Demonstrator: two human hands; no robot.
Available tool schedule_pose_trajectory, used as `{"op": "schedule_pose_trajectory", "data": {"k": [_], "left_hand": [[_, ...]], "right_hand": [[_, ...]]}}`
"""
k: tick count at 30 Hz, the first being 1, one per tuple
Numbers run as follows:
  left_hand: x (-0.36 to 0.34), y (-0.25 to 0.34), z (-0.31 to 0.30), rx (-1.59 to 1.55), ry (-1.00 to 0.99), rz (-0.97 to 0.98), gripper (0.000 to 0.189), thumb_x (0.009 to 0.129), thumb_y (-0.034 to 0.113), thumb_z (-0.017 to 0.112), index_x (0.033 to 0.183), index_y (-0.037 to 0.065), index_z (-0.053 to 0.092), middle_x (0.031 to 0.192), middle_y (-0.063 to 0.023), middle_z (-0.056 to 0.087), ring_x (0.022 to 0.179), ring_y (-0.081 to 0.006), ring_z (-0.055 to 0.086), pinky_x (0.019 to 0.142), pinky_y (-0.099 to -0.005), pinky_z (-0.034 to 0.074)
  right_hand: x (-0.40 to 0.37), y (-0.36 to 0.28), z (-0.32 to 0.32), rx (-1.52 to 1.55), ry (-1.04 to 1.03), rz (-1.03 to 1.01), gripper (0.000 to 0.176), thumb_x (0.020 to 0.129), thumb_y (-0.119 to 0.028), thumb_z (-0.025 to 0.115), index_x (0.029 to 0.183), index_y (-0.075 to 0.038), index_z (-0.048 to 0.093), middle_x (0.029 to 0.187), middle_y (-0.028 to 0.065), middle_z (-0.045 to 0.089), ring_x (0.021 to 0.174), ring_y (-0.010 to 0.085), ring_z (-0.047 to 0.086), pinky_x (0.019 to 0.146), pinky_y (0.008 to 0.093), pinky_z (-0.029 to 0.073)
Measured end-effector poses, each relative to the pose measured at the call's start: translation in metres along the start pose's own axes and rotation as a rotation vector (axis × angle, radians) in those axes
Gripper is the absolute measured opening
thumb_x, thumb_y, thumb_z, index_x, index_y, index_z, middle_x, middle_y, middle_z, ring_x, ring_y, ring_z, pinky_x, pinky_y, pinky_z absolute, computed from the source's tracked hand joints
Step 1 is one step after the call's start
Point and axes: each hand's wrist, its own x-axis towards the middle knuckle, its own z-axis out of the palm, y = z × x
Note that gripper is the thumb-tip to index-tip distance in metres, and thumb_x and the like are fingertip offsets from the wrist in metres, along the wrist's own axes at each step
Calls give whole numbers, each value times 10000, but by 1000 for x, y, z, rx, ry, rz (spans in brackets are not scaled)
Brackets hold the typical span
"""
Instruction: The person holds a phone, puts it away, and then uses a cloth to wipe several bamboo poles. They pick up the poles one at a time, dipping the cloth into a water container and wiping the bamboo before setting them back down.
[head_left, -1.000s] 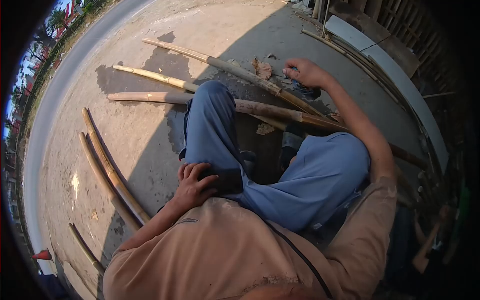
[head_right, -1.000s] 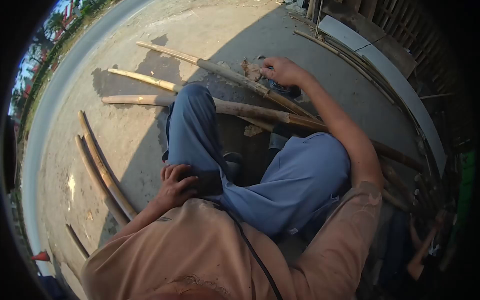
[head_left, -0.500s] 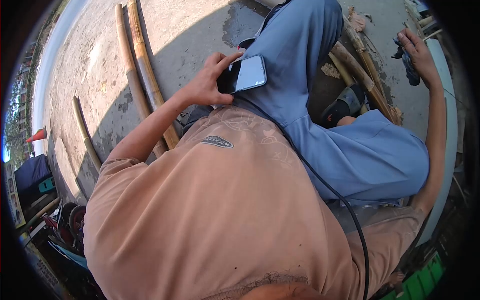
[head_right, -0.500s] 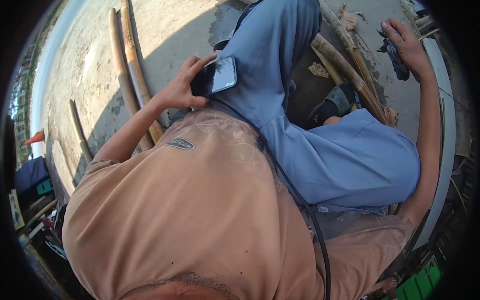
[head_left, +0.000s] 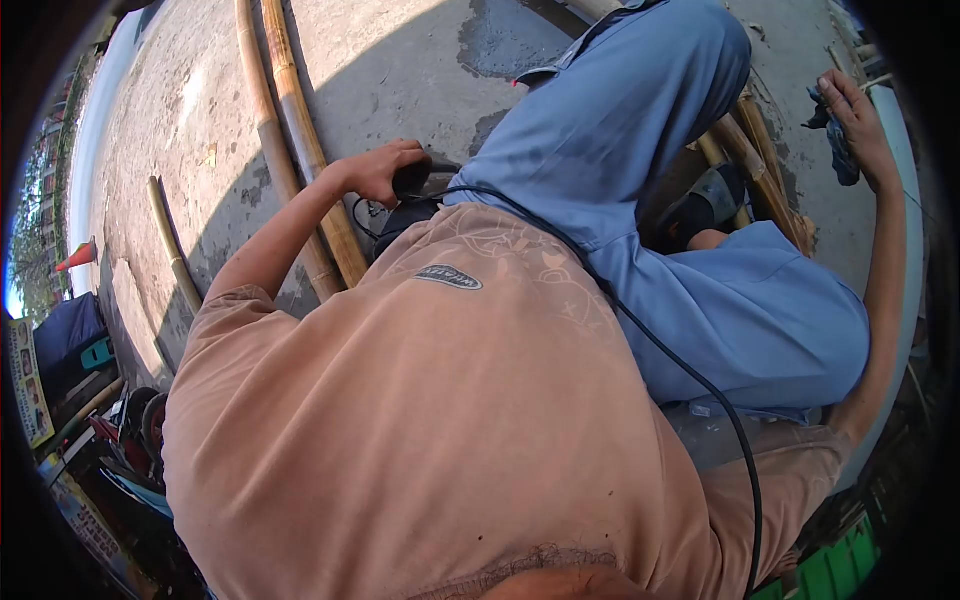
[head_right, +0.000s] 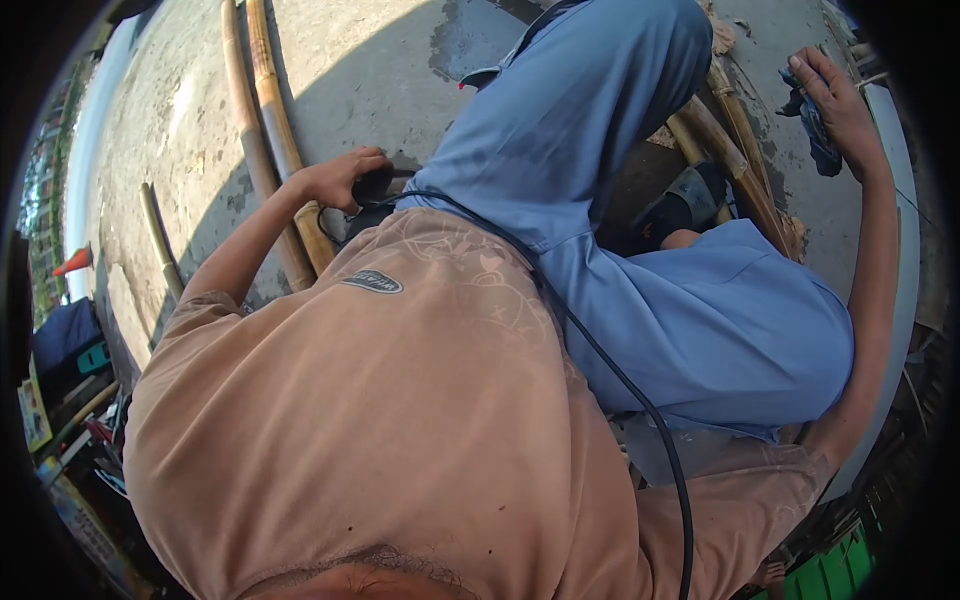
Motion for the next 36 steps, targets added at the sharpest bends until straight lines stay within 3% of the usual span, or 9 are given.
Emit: {"op": "schedule_pose_trajectory", "data": {"k": [6,13,15,18,21,26,30,33,36], "left_hand": [[11,12,-18,-208,-242,106,942,490,177,815,1376,-50,588,1255,-183,605,1211,-382,572,1042,-438,475],[14,30,-18,-183,51,35,972,504,270,908,1375,-30,596,1266,-169,591,1217,-373,570,1044,-431,471],[14,33,-11,-331,59,-18,997,508,329,951,1374,-17,598,1283,-161,587,1233,-368,558,1052,-441,462],[4,35,2,-38,314,123,1075,491,442,987,1386,0,589,1317,-147,583,1260,-365,536,1065,-467,446],[-1,43,-7,247,332,131,1123,468,479,989,1405,18,575,1343,-149,573,1285,-365,516,1086,-493,429],[7,29,-8,-3,123,108,1152,492,524,994,1395,-25,534,1351,-200,575,1307,-406,530,1101,-475,442],[-6,-11,-5,-196,139,-245,995,700,633,897,1346,-40,550,1229,-227,652,1167,-362,631,1039,-446,481],[-16,-29,-1,-396,395,-603,981,716,686,862,1308,-44,581,1161,-233,695,1098,-339,672,973,-418,515],[-30,-35,21,-488,535,-644,913,717,582,863,1305,-47,559,1128,-213,690,1061,-304,666,940,-399,519]], "right_hand": [[8,8,-2,-6,-47,28,378,1089,-447,565,1065,-71,582,936,-34,526,900,84,469,862,251,419],[8,9,12,64,100,11,372,1095,-436,561,1069,-65,581,932,-39,517,895,76,462,852,246,420],[9,3,2,10,-36,-8,381,1095,-441,561,1081,-60,584,936,-38,518,897,78,466,857,245,423],[10,4,4,-26,-12,-22,390,1095,-445,558,1095,-56,588,936,-38,517,901,78,470,858,241,425],[10,3,8,15,-6,-12,394,1098,-444,553,1101,-52,595,941,-40,529,904,76,480,859,240,426],[8,-2,12,55,21,-11,382,1099,-431,560,1108,-52,606,953,-40,551,897,70,496,856,242,433],[4,-17,5,15,-14,-26,367,1096,-423,570,1097,-58,609,956,-39,553,895,65,498,851,246,440],[14,-5,-3,67,-152,35,331,1100,-369,584,1190,-56,638,984,-37,570,880,63,537,814,238,448],[13,-6,4,17,-80,14,300,1105,-361,574,1142,-67,625,942,-43,541,835,63,524,776,236,442]]}}
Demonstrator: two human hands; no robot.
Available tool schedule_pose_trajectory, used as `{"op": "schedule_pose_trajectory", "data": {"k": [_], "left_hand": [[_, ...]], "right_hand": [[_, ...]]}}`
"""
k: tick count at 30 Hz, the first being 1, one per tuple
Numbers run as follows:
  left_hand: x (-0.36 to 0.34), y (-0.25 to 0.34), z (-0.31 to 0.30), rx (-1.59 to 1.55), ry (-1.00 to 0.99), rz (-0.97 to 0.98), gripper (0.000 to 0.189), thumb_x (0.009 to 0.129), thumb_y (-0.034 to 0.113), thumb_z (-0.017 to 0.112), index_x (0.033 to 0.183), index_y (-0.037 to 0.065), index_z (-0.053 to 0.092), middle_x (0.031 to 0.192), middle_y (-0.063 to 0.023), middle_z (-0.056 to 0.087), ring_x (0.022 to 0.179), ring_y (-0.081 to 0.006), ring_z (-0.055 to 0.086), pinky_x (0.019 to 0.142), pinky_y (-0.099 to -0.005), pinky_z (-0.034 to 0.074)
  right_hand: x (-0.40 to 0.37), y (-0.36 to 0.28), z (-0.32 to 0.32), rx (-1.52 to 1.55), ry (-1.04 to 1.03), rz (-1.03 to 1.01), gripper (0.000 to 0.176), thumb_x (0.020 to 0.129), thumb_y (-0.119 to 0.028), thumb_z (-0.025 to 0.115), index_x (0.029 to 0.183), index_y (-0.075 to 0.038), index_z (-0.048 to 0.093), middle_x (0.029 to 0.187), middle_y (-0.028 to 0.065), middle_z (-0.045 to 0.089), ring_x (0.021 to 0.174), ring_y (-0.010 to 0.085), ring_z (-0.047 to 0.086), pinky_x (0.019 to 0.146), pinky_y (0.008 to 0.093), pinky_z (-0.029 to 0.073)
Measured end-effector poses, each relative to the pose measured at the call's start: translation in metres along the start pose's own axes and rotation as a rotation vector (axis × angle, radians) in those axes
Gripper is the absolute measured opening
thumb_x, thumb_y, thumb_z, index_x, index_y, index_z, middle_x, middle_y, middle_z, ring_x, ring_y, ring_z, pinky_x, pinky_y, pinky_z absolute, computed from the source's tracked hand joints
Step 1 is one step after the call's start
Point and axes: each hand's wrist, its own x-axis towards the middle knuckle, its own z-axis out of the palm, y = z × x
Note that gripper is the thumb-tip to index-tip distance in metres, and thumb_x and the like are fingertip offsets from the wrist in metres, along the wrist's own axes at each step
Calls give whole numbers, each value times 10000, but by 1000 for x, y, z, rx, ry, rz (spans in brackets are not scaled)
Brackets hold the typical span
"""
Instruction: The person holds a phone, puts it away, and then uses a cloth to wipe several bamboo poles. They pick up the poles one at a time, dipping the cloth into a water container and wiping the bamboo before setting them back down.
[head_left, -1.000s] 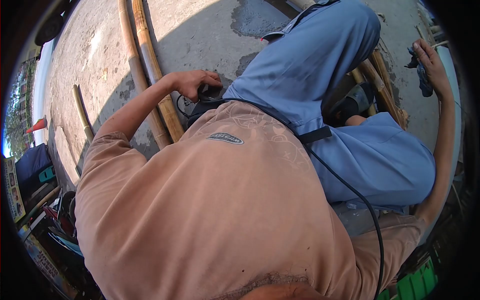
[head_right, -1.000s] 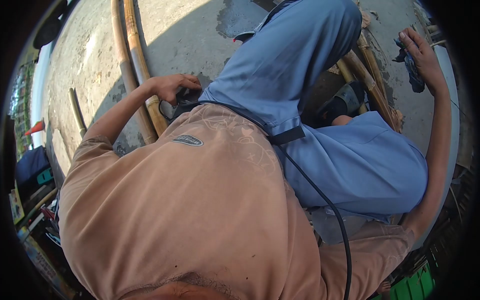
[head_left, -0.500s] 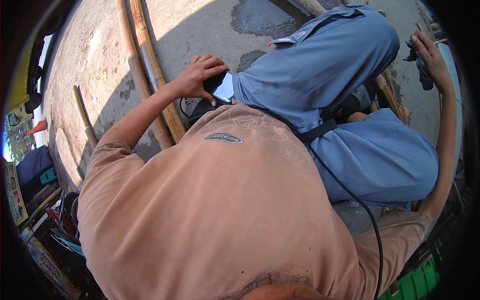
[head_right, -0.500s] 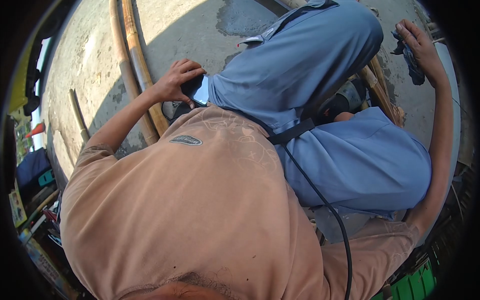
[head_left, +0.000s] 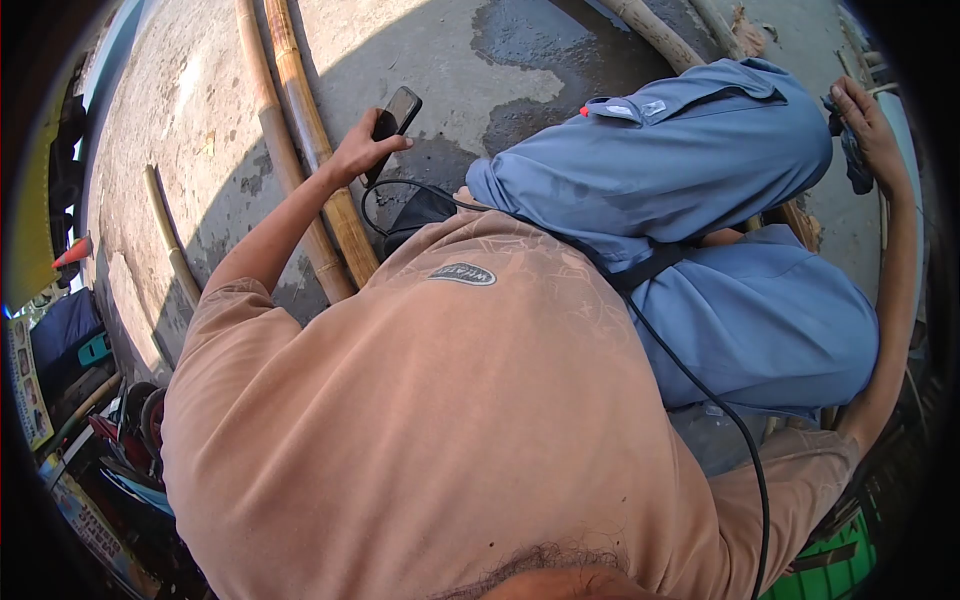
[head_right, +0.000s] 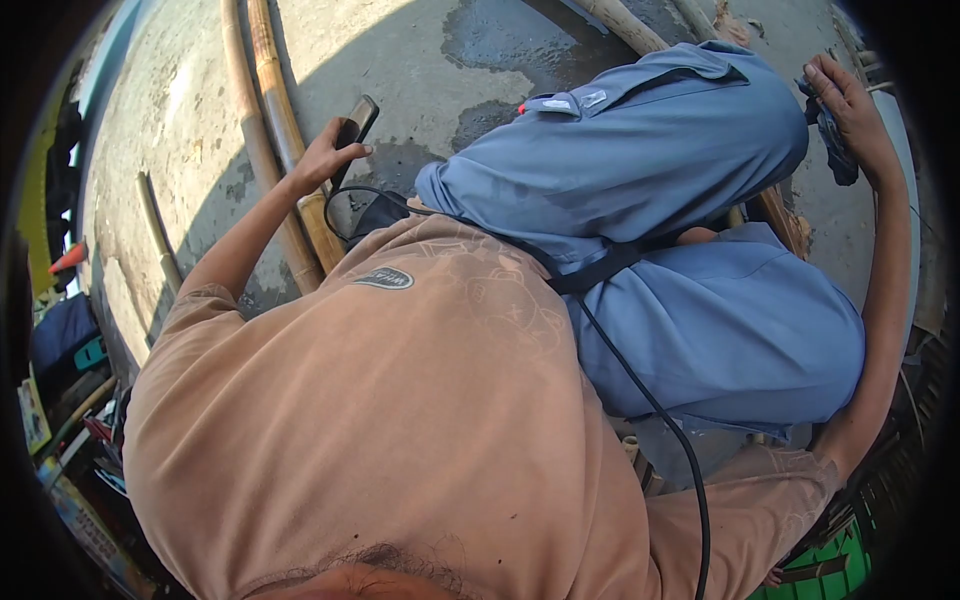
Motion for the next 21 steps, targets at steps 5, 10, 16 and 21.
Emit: {"op": "schedule_pose_trajectory", "data": {"k": [5,10,16,21], "left_hand": [[-26,-14,30,-4,193,-31,861,701,470,888,1297,-51,550,1100,-213,689,1025,-306,670,946,-405,522],[-31,-4,37,122,483,63,805,719,482,918,1208,-51,562,1131,-246,682,1065,-391,681,954,-461,528],[-32,26,36,183,680,62,878,689,528,941,1234,-40,550,1105,-224,706,1044,-342,705,936,-436,545],[-28,29,40,195,737,109,902,670,533,952,1229,-46,544,1083,-209,690,1000,-324,702,895,-424,556]], "right_hand": [[0,-1,2,73,5,53,336,1096,-393,580,1109,-59,617,945,-36,532,872,77,503,819,239,433],[8,7,-2,50,-70,89,381,1084,-422,596,1141,-47,629,982,-29,553,924,83,504,878,247,433],[5,27,5,64,138,88,498,1077,-434,605,1355,-22,622,1102,-3,603,990,103,543,965,273,454],[1,32,-4,27,53,127,504,1073,-440,610,1368,-31,618,1159,15,619,1061,116,552,996,272,435]]}}
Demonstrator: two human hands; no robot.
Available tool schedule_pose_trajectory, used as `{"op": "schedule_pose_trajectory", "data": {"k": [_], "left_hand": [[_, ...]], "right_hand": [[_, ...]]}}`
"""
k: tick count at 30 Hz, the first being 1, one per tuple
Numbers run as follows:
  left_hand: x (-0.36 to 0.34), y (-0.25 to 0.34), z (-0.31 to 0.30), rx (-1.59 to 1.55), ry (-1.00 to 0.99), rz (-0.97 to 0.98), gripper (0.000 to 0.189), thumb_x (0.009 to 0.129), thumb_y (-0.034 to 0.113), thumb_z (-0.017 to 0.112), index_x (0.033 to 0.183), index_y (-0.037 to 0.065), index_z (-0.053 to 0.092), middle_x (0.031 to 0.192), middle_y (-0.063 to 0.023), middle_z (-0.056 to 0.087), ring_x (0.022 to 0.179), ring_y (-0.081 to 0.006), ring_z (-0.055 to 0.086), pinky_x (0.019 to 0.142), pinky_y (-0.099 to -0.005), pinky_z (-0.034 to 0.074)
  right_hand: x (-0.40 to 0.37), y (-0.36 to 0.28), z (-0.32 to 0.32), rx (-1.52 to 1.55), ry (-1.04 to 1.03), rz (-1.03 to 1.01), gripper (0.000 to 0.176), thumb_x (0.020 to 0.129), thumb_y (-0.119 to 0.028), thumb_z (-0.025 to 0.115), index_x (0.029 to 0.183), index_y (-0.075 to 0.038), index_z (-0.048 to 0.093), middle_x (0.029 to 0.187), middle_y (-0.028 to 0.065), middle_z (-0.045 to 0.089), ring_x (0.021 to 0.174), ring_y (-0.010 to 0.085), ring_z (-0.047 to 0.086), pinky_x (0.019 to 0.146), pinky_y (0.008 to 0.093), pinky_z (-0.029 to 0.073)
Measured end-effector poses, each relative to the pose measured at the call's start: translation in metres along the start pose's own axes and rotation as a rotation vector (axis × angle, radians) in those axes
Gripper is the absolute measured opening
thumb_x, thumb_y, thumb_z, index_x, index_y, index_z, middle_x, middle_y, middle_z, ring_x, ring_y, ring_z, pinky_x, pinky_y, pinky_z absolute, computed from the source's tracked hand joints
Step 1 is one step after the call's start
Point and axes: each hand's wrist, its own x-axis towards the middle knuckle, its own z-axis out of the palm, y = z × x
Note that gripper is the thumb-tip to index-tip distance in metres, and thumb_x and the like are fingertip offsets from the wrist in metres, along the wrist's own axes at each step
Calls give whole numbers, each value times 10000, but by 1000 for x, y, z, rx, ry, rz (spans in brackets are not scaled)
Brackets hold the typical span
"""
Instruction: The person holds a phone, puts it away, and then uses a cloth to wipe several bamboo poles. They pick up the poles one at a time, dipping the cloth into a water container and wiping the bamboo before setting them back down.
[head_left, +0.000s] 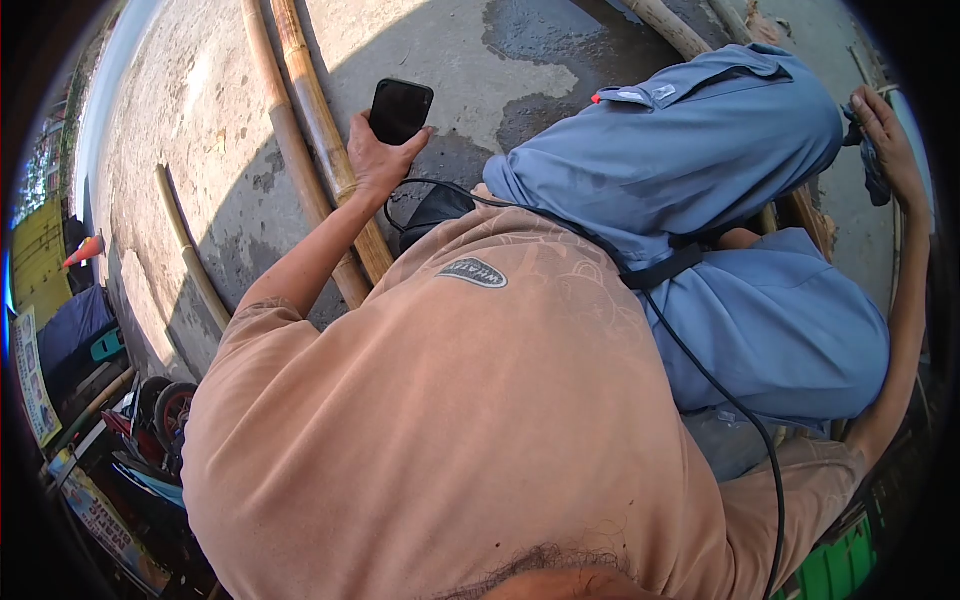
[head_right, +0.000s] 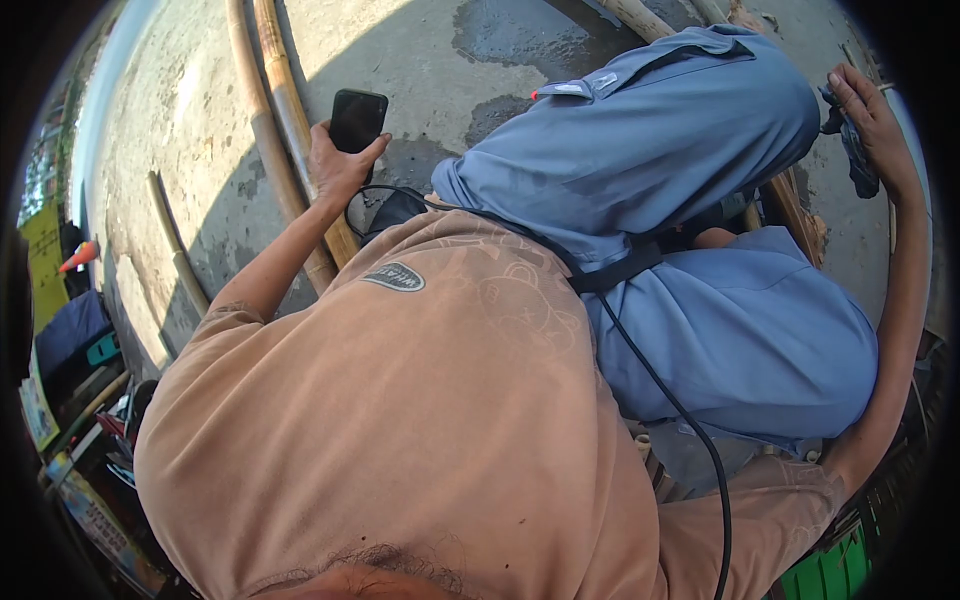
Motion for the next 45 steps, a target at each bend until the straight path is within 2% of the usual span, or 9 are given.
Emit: {"op": "schedule_pose_trajectory", "data": {"k": [6,10,16,19,22,27,38,41,45], "left_hand": [[1,4,-2,-8,-25,-51,905,664,511,954,1228,-58,533,1065,-208,674,979,-327,693,863,-428,559],[2,8,-3,-52,-36,-45,891,660,482,957,1215,-71,534,1061,-205,648,972,-334,675,862,-438,549],[2,5,-2,-67,-32,-40,890,658,480,960,1212,-73,536,1058,-203,643,968,-331,671,861,-436,549],[2,5,-1,-69,-30,-44,890,660,480,959,1211,-75,535,1060,-205,641,969,-331,670,861,-437,548],[2,7,0,-59,-32,-47,888,662,479,957,1211,-75,534,1063,-206,637,969,-332,668,859,-438,547],[2,5,2,-83,-33,-34,876,667,478,952,1206,-71,533,1059,-205,633,959,-335,665,850,-442,545],[2,-2,8,-62,-24,20,805,683,445,931,1177,-60,544,1041,-207,624,963,-367,649,859,-469,528],[3,-12,15,-43,-3,122,774,684,425,922,1169,-50,550,1039,-211,624,962,-378,643,857,-481,522],[3,-6,11,-64,-36,147,745,690,406,913,1163,-43,553,1046,-212,624,974,-379,644,865,-478,522]], "right_hand": [[-3,10,5,-11,94,-3,529,1070,-464,605,1387,-41,618,1171,17,624,1077,114,552,996,268,429],[3,15,-3,-49,18,47,535,1089,-408,594,1479,-42,568,1319,31,627,1239,127,563,1069,267,409],[-1,11,-6,-79,-10,33,507,1088,-409,597,1438,-43,591,1258,15,625,1183,117,562,1040,261,413],[-1,13,-1,-59,55,26,493,1090,-407,594,1424,-46,600,1231,11,625,1160,112,561,1025,257,413],[3,21,-5,-95,20,17,569,1071,-476,593,1453,-54,592,1276,40,632,1189,136,569,1064,288,413],[4,26,-6,-71,23,19,588,1074,-477,585,1481,-54,574,1310,45,634,1228,143,570,1089,297,410],[-1,17,-4,-112,56,23,596,1080,-489,566,1482,-49,573,1292,47,642,1207,139,580,1080,299,418],[-1,18,-4,-121,63,5,598,1081,-488,566,1488,-50,569,1285,46,645,1200,138,581,1073,295,420],[1,20,-6,-116,44,0,601,1081,-489,564,1489,-48,569,1276,45,648,1194,138,580,1060,290,422]]}}
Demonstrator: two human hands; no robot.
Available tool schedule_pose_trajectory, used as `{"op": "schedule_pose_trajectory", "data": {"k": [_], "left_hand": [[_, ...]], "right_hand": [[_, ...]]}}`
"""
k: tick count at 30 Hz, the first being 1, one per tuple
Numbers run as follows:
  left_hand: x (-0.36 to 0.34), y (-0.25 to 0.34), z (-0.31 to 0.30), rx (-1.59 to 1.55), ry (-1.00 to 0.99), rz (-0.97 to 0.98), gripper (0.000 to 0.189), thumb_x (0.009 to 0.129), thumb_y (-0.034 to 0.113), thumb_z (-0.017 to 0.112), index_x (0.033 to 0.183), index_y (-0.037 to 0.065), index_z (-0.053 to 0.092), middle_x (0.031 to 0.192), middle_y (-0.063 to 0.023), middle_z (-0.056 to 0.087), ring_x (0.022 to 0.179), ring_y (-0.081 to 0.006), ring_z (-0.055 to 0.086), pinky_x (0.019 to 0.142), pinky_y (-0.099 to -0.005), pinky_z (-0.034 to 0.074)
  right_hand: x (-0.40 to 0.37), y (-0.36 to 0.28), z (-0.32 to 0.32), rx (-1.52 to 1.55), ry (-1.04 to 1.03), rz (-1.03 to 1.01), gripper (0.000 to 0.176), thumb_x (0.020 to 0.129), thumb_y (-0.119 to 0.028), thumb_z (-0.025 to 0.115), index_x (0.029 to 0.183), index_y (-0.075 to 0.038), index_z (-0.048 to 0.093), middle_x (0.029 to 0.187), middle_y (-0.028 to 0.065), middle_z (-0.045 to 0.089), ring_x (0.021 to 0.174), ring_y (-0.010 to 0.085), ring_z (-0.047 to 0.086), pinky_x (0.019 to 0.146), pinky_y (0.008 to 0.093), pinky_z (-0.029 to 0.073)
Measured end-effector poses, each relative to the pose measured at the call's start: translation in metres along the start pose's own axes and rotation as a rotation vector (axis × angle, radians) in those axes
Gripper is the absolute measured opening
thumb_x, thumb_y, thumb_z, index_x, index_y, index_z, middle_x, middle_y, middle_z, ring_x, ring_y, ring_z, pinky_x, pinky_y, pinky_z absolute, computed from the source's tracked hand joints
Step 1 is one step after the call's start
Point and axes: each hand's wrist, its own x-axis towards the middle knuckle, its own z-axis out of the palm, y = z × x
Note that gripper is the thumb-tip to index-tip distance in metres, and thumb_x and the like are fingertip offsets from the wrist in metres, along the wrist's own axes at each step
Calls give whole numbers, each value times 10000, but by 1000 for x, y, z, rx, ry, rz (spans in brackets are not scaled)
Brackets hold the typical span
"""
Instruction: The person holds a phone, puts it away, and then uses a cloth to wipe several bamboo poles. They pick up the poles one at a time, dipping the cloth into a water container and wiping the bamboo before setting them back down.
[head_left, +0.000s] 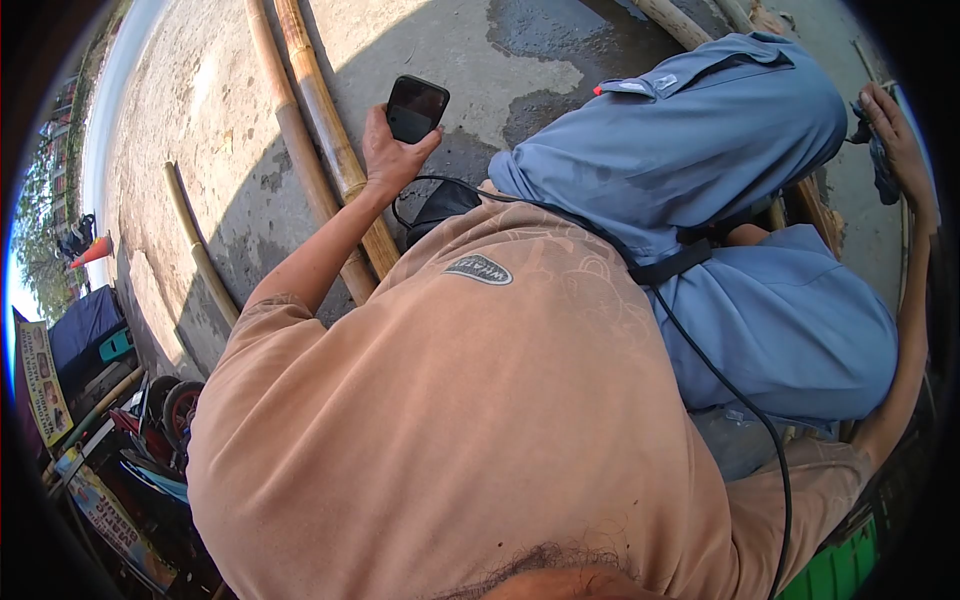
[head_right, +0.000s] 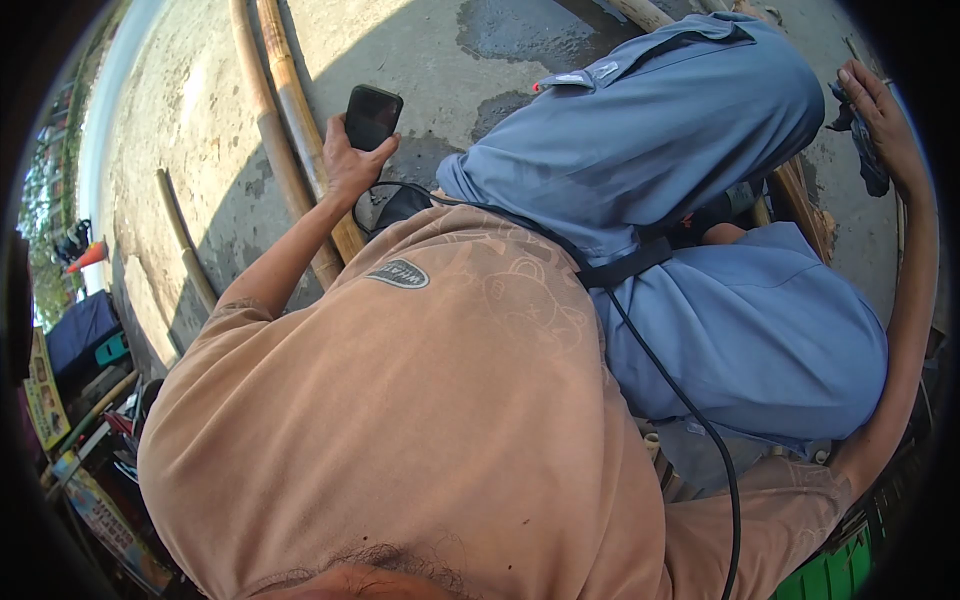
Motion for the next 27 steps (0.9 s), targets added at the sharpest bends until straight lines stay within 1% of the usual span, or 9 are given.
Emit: {"op": "schedule_pose_trajectory", "data": {"k": [8,11,13,15,17,20,23,24,27], "left_hand": [[1,8,-3,6,-51,-24,769,704,403,923,1205,-47,552,1120,-227,665,1033,-338,684,902,-442,544],[7,8,-10,-114,-273,-43,796,697,381,916,1278,-27,555,1205,-243,659,1114,-347,673,962,-434,534],[18,7,-13,-86,-550,150,856,688,347,896,1381,-2,537,1287,-243,647,1185,-358,652,1033,-432,510],[23,19,-14,-166,-842,305,941,678,291,820,1525,71,473,1361,-221,628,1245,-389,609,1092,-444,475],[31,19,-6,-37,-943,344,1004,639,277,803,1564,112,448,1372,-206,628,1257,-384,602,1096,-442,475],[54,46,-18,223,-1210,429,1050,566,276,792,1554,110,479,1365,-188,635,1261,-369,600,1102,-437,476],[65,45,-15,85,-1468,444,1083,494,272,774,1533,97,522,1345,-173,643,1249,-360,604,1101,-429,478],[67,45,-15,-47,-1517,398,1083,472,284,762,1513,74,550,1324,-163,650,1244,-352,605,1107,-431,476],[68,48,-11,-220,-1390,572,1097,463,262,768,1517,56,539,1345,-164,646,1245,-348,611,1115,-432,475]], "right_hand": [[1,-3,-3,-19,-26,3,620,1074,-497,575,1485,-32,570,1293,54,645,1219,145,578,1078,289,412],[-2,0,1,10,30,0,643,1067,-504,584,1495,-25,561,1316,65,642,1244,153,577,1100,294,404],[-4,-7,-1,-7,-11,18,660,1062,-510,591,1504,-22,552,1332,72,639,1257,159,576,1111,298,402],[-3,-7,1,-10,3,26,668,1058,-510,597,1513,-23,544,1362,80,636,1274,165,578,1116,302,406],[-2,-9,-1,-20,-2,34,677,1054,-513,602,1521,-27,537,1395,89,630,1298,173,576,1126,307,406],[-10,-15,-3,-31,-15,52,691,1047,-522,608,1529,-32,530,1440,104,616,1343,186,566,1151,313,396],[-8,2,-4,-27,13,28,700,1042,-535,606,1534,-43,526,1464,108,605,1381,193,548,1178,317,374],[-8,8,-5,-30,15,21,702,1042,-542,603,1539,-53,522,1470,104,600,1390,193,541,1187,320,367],[-7,25,-3,-62,26,29,703,1043,-562,584,1556,-87,507,1495,89,580,1414,192,521,1212,330,346]]}}
